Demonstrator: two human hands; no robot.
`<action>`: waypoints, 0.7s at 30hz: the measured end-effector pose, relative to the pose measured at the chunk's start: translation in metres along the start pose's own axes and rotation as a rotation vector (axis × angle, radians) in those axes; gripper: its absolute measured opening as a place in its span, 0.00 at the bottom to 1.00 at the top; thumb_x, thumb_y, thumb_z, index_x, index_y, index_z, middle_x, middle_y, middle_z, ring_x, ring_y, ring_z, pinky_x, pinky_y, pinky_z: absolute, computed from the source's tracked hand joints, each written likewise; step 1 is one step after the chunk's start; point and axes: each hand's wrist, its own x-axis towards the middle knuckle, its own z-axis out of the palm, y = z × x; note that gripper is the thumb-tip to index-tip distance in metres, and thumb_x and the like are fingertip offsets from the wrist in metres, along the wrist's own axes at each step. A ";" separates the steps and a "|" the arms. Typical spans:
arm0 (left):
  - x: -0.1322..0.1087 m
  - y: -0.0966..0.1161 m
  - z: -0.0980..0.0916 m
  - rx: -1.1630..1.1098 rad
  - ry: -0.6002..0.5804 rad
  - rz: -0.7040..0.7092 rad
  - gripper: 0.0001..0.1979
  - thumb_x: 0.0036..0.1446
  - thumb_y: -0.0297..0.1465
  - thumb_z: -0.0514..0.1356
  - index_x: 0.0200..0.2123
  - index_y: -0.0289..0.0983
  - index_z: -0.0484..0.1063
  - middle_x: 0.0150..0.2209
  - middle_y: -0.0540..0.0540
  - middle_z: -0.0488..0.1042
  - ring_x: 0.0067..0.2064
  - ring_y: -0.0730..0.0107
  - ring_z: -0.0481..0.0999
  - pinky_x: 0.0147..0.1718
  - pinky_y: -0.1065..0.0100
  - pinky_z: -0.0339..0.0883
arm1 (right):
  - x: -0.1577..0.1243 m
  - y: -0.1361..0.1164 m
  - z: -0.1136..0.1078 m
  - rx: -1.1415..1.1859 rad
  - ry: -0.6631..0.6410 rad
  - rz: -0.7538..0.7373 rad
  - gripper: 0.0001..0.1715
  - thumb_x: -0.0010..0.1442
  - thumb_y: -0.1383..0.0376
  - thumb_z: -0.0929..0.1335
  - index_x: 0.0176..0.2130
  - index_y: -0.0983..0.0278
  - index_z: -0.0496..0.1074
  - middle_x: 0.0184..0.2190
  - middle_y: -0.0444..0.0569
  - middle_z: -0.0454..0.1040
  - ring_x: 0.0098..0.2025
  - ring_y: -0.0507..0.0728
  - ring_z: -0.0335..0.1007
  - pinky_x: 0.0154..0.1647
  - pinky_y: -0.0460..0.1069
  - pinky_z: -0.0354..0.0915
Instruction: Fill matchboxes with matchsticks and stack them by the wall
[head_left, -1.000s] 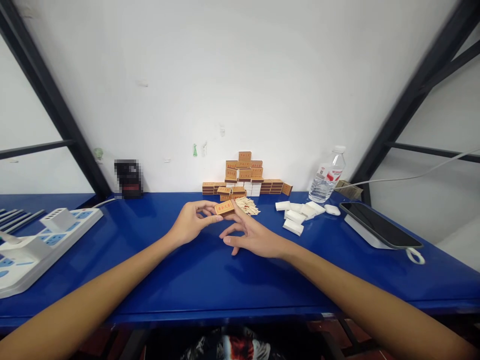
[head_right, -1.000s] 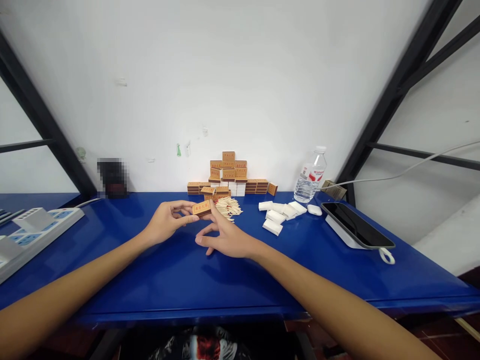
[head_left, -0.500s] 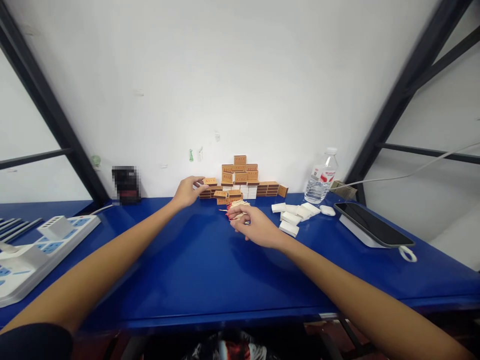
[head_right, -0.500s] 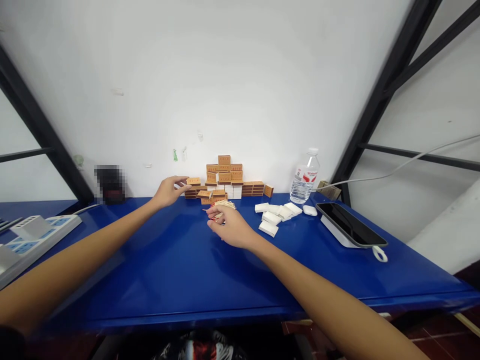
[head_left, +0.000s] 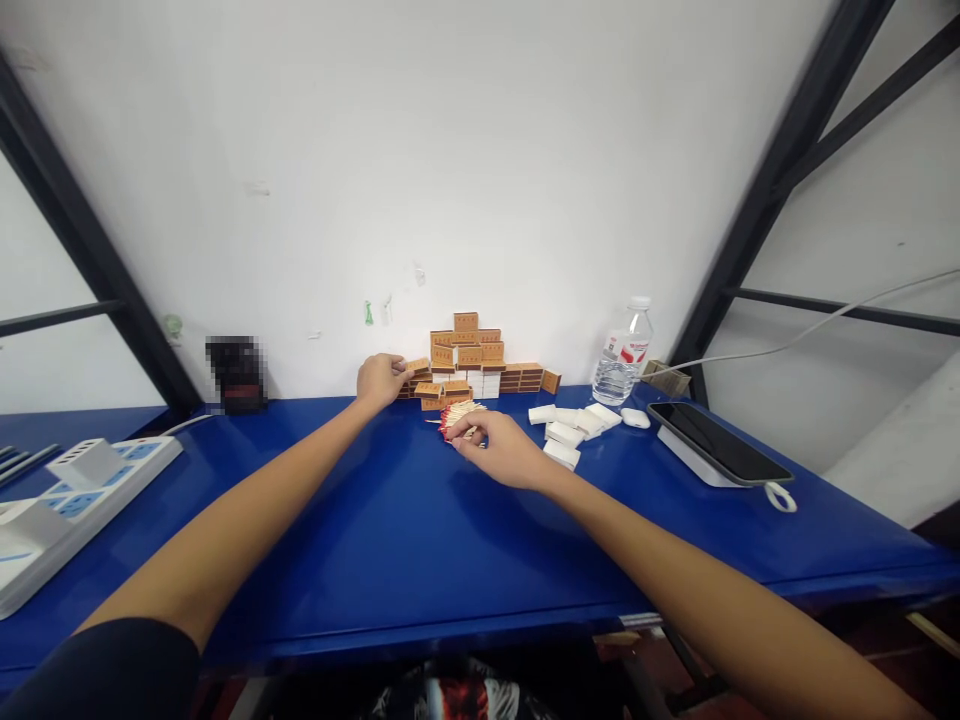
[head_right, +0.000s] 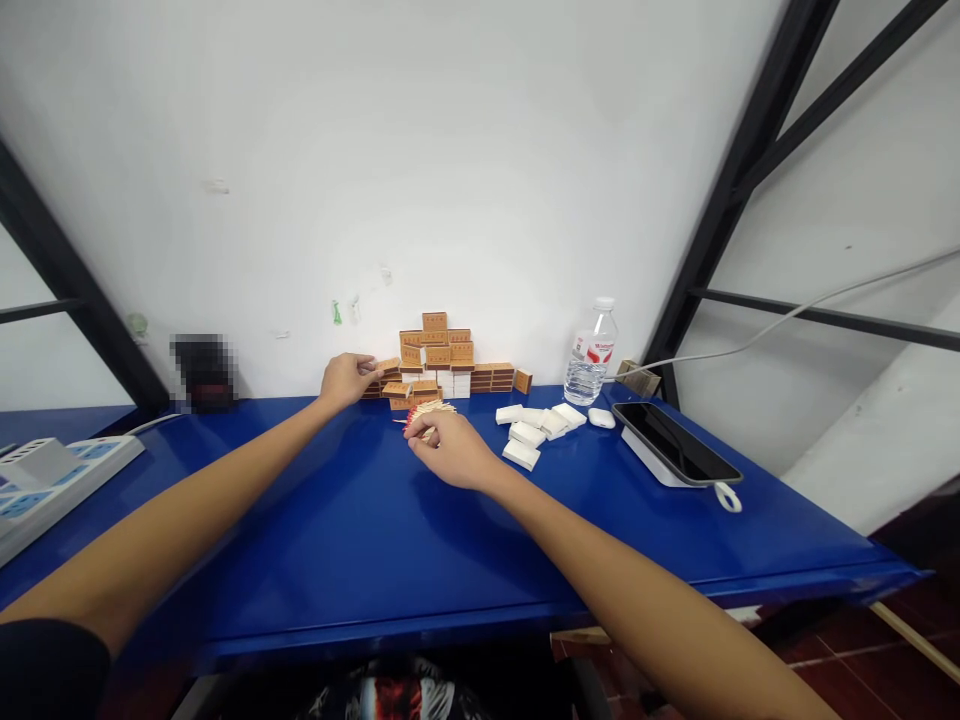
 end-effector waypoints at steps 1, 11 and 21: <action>-0.001 0.000 0.000 0.003 0.013 -0.014 0.14 0.60 0.35 0.69 0.49 0.39 0.82 0.43 0.43 0.86 0.45 0.59 0.84 0.45 0.66 0.72 | 0.000 0.001 0.000 -0.012 0.000 -0.010 0.07 0.62 0.69 0.70 0.39 0.64 0.80 0.38 0.49 0.82 0.32 0.53 0.74 0.35 0.47 0.67; -0.012 0.008 -0.027 0.114 0.124 -0.037 0.09 0.66 0.32 0.62 0.39 0.37 0.83 0.42 0.39 0.85 0.46 0.53 0.83 0.47 0.59 0.71 | 0.013 0.016 -0.038 -0.455 0.246 0.042 0.06 0.64 0.69 0.70 0.36 0.63 0.79 0.37 0.49 0.83 0.37 0.57 0.75 0.40 0.49 0.63; -0.099 -0.009 -0.069 -0.085 -0.225 0.393 0.14 0.69 0.40 0.58 0.43 0.41 0.83 0.42 0.48 0.85 0.36 0.65 0.81 0.39 0.66 0.72 | 0.017 0.037 -0.104 -0.743 0.183 0.183 0.10 0.68 0.62 0.69 0.38 0.63 0.80 0.37 0.51 0.83 0.39 0.58 0.77 0.37 0.49 0.62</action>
